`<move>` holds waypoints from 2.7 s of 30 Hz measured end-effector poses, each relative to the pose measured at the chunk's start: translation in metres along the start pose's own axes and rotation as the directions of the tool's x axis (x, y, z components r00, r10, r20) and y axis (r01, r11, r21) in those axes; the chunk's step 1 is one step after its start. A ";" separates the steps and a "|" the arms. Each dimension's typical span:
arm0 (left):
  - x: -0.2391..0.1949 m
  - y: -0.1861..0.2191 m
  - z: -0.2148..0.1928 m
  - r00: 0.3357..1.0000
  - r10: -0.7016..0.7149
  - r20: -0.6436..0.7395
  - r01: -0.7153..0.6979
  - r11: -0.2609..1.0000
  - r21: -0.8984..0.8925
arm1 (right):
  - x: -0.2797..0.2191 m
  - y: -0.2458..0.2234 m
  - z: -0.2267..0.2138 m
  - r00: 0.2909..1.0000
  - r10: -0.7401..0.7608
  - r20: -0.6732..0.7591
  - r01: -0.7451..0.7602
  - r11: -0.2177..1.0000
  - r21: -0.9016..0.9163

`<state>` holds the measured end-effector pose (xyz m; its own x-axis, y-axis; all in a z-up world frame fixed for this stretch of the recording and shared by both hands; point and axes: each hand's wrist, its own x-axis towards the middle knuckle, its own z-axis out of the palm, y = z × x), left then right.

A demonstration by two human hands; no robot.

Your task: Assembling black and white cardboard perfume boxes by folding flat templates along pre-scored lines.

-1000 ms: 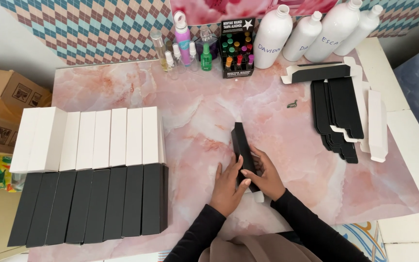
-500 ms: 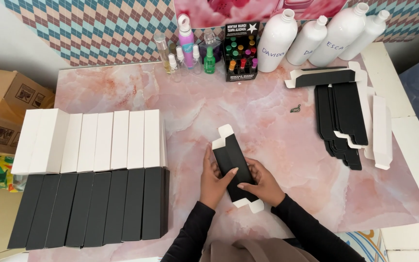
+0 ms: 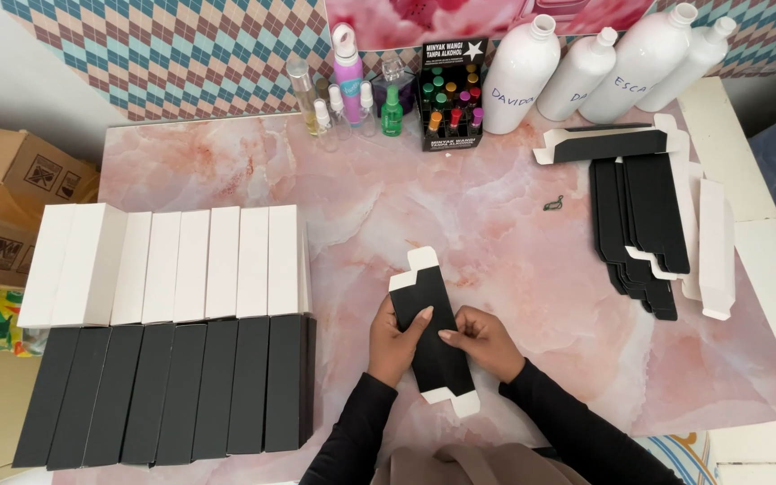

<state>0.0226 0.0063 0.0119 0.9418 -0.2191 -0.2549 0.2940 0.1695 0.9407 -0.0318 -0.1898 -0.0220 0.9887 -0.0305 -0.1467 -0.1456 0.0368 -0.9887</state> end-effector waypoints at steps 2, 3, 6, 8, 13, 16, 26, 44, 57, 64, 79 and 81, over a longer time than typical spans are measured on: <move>0.000 0.003 0.001 1.000 0.002 0.010 -0.003 1.000 0.014 | 0.004 0.006 0.001 1.000 -0.001 -0.025 0.000 0.999 -0.032; 0.000 0.004 0.002 1.000 0.005 0.021 -0.006 1.000 0.028 | 0.005 0.008 0.001 0.999 -0.003 -0.051 -0.001 0.998 -0.064; -0.005 0.007 0.008 0.998 0.039 0.040 -0.044 0.987 0.157 | 0.009 0.002 0.007 0.990 -0.033 -0.140 0.022 0.997 -0.077; -0.014 0.029 0.016 0.996 0.082 0.023 -0.085 0.973 0.216 | 0.013 0.012 0.004 0.982 -0.095 -0.161 0.066 0.982 -0.177; -0.024 0.044 0.025 0.971 0.234 0.054 -0.230 0.845 0.482 | 0.021 -0.009 0.007 0.928 -0.307 -0.210 0.166 0.846 -0.506; -0.013 0.007 0.017 0.874 0.381 0.302 -0.477 0.551 0.685 | 0.022 -0.018 0.003 0.921 -0.331 -0.207 0.122 0.747 -0.653; -0.009 -0.010 0.018 0.862 0.131 0.489 -0.505 0.141 0.852 | 0.052 -0.018 -0.019 0.938 -0.343 -0.059 0.167 0.593 -0.788; -0.006 -0.021 0.019 0.865 0.144 0.481 -0.494 0.071 0.867 | 0.017 -0.022 -0.043 0.961 -0.102 0.258 0.269 0.566 -0.779; -0.006 -0.021 0.020 0.895 0.033 0.445 -0.446 0.059 0.893 | -0.083 -0.003 -0.043 0.936 -0.130 0.326 0.340 0.574 -0.745; -0.020 0.008 0.016 0.882 0.058 0.467 -0.469 0.197 0.861 | -0.085 -0.002 -0.045 0.981 -0.184 0.068 0.193 0.842 -0.504; -0.030 -0.011 0.005 0.916 0.316 0.248 -0.401 0.717 0.569 | -0.040 -0.039 0.008 0.961 -0.272 -0.043 0.222 0.858 -0.462; -0.027 -0.016 0.004 0.907 0.335 0.254 -0.420 0.712 0.563 | -0.034 -0.041 0.009 0.977 -0.213 -0.030 0.168 0.840 -0.516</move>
<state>-0.0083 0.0060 0.0048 0.9115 -0.3865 0.1407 -0.2784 -0.3278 0.9028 -0.0595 -0.1809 0.0242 0.9955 -0.0674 0.0666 0.0252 -0.4897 -0.8715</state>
